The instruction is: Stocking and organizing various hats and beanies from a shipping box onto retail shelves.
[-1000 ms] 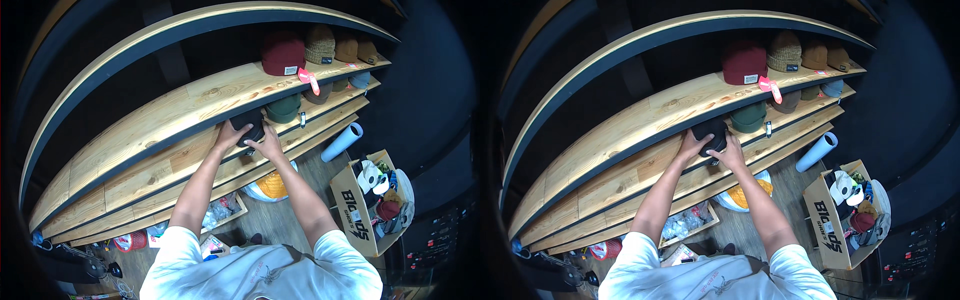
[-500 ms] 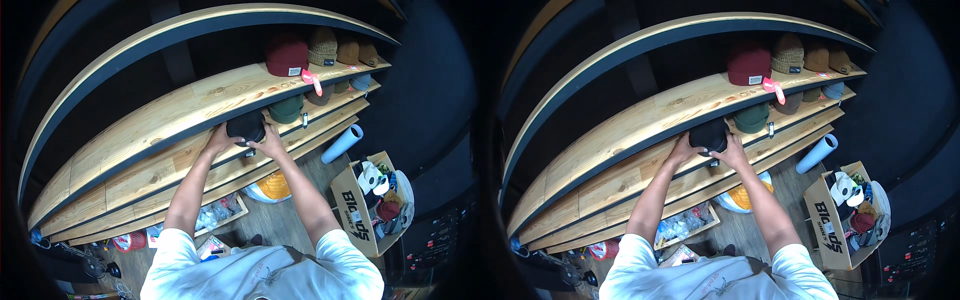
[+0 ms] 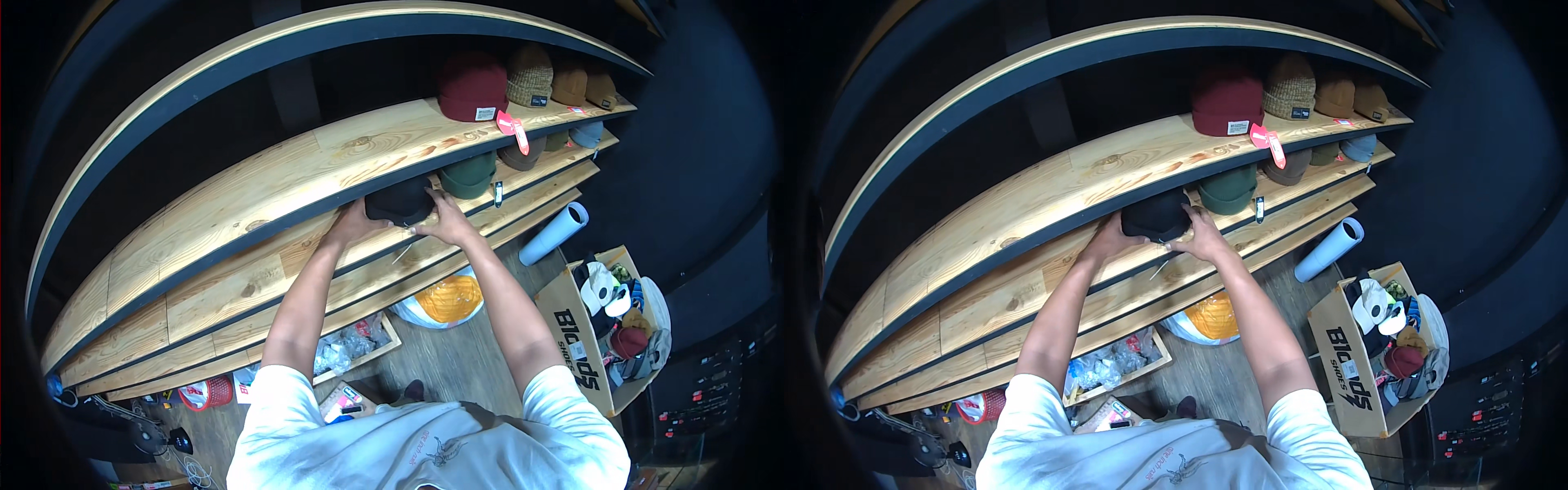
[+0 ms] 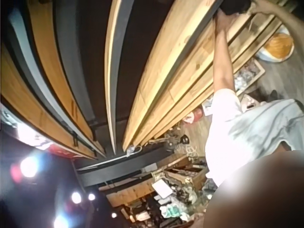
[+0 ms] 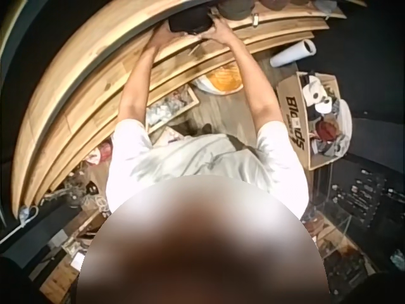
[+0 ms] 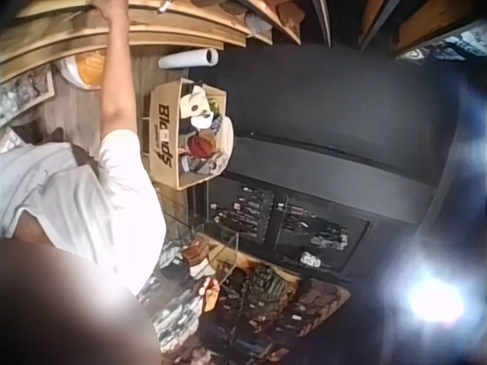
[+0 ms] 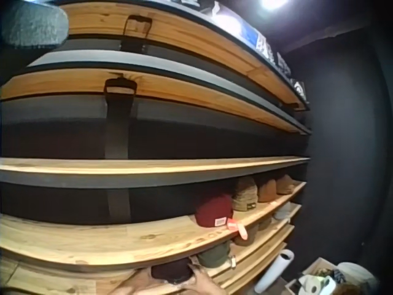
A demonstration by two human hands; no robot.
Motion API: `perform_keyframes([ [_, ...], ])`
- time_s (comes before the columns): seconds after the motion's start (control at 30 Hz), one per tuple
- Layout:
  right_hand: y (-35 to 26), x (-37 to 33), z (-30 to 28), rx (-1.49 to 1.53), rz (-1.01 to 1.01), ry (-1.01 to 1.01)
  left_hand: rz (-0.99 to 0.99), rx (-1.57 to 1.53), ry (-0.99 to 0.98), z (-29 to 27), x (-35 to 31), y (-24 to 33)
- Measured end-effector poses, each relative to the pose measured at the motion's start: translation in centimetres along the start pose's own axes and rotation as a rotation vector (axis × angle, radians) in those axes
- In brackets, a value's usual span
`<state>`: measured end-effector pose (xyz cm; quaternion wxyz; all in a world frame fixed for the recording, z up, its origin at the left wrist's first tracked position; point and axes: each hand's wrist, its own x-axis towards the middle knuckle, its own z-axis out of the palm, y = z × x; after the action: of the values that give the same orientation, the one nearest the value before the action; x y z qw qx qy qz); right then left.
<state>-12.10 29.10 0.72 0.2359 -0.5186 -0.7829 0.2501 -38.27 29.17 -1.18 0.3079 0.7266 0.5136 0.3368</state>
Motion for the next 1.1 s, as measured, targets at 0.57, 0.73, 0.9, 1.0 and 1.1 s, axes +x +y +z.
perform_keyframes([
  [0.57,-0.2,-7.8,10.5,0.043,0.026,0.489,0.021,0.018,0.079,1.1,0.0,2.3],
  [0.73,1.7,-7.4,11.6,0.427,0.126,0.509,0.055,0.004,0.075,1.5,0.1,2.7],
  [0.9,1.7,-8.3,8.0,0.347,0.058,0.576,0.025,0.039,0.093,1.5,-0.8,2.1],
  [1.0,1.3,-7.5,4.5,0.189,-0.141,0.602,-0.007,0.089,0.167,1.9,-1.5,2.8],
  [1.1,-0.2,-6.0,1.3,0.196,-0.225,0.525,-0.025,0.096,0.167,1.5,-2.0,2.7],
])
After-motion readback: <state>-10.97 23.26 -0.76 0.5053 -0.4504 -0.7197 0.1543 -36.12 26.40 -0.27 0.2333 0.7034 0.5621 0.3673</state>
